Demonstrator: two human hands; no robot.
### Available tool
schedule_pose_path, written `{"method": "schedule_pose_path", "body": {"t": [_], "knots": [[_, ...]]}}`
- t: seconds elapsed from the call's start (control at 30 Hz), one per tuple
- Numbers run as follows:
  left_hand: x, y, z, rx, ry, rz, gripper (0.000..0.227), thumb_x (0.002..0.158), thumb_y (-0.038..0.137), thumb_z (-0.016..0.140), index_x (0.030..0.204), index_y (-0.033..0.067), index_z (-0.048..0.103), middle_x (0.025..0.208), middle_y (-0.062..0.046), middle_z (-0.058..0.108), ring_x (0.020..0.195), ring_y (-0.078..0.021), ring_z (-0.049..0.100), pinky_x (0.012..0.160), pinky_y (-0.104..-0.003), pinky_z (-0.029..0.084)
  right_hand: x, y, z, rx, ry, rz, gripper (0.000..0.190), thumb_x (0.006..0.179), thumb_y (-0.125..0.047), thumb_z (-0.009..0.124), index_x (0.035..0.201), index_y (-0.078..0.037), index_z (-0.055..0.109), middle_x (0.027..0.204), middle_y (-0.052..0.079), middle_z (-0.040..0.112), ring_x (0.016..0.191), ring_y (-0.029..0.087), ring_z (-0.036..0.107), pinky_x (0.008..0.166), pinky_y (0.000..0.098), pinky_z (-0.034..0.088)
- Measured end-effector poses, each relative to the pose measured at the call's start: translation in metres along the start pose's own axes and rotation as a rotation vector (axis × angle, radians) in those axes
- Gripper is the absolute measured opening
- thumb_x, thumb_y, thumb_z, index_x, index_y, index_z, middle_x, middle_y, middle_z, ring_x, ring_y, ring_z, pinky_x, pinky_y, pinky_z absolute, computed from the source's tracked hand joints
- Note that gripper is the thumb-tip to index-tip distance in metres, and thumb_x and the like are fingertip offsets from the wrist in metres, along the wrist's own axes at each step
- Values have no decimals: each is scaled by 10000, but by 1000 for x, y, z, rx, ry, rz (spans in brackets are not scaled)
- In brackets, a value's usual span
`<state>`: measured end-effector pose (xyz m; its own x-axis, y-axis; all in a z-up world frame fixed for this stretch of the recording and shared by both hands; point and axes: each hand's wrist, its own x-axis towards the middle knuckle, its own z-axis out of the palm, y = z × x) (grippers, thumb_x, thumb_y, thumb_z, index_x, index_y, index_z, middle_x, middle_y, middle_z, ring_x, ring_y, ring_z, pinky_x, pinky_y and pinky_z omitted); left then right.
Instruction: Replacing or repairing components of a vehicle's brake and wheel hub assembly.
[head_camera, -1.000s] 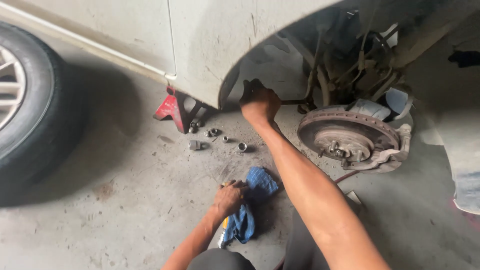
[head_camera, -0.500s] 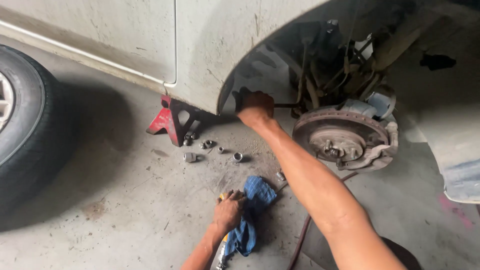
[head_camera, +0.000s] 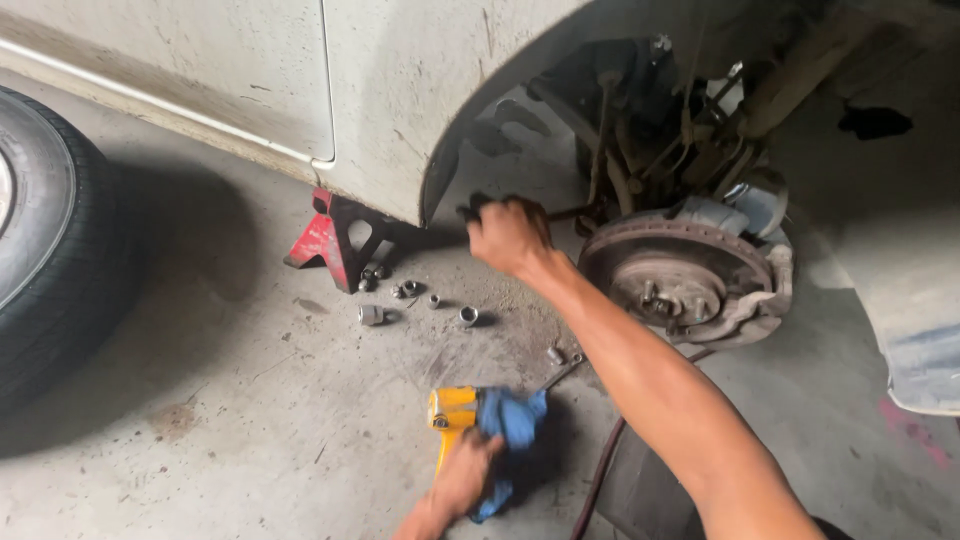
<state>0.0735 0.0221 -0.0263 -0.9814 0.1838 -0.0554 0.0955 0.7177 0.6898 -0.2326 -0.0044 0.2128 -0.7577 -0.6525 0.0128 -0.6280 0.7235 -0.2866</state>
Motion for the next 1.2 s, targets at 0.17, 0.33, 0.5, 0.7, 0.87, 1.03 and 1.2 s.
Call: {"method": "schedule_pose_path", "body": {"t": [0.17, 0.33, 0.5, 0.7, 0.87, 1.03, 1.2], "knots": [[-53, 8, 53, -341, -319, -313, 350, 903, 214, 653, 1244, 141, 639, 992, -245, 684, 1028, -420, 640, 912, -535, 517, -63, -4, -33, 81, 52, -425, 155, 971, -129, 646, 867, -43, 722, 502, 71, 615, 369, 154, 541, 357, 347, 398], [-53, -2, 65, -243, -325, -277, 358, 906, 338, 680, 1215, 159, 661, 993, -228, 685, 1007, -419, 650, 881, -533, 524, -110, 24, -52, 60, 105, -742, 84, 879, -121, 748, 812, -76, 729, 527, 64, 630, 410, 154, 554, 442, 327, 402], [-20, 11, 29, -128, -200, -149, 398, 909, 462, 707, 1185, 177, 683, 995, -212, 687, 986, -417, 660, 850, -531, 532, -97, 26, -56, 199, 223, -706, 69, 908, -113, 727, 850, -78, 741, 664, 53, 708, 452, 122, 596, 447, 269, 436], [104, 25, 28, 306, -1, 55, 344, 891, 141, 616, 1217, 54, 679, 1172, -169, 687, 1218, -357, 579, 991, -514, 474, -89, 19, -48, 321, 295, -487, 127, 977, -171, 742, 890, -83, 772, 702, 34, 741, 465, 104, 616, 415, 272, 430], [164, 29, 61, 537, -174, 106, 312, 956, 179, 574, 1241, 73, 644, 1364, -202, 576, 1365, -412, 453, 1092, -652, 320, -115, 21, -37, 142, 221, -641, 113, 866, -202, 785, 848, -93, 765, 565, 67, 642, 477, 149, 558, 477, 332, 424], [180, 40, 88, 535, -315, -44, 594, 984, 155, 545, 1490, -121, 402, 1401, -264, 568, 1333, -421, 498, 1126, -673, 254, -80, 21, -57, 296, 68, -535, 83, 906, -166, 723, 891, -94, 761, 656, 25, 703, 451, 85, 576, 407, 293, 413], [171, 36, 91, 445, -204, 33, 515, 964, 91, 496, 1428, -119, 418, 1272, -269, 627, 1341, -471, 463, 1088, -704, 236, -59, 3, -45, 262, 6, -386, 136, 904, -202, 686, 862, -98, 765, 565, 29, 674, 428, 99, 536, 395, 287, 376]]}}
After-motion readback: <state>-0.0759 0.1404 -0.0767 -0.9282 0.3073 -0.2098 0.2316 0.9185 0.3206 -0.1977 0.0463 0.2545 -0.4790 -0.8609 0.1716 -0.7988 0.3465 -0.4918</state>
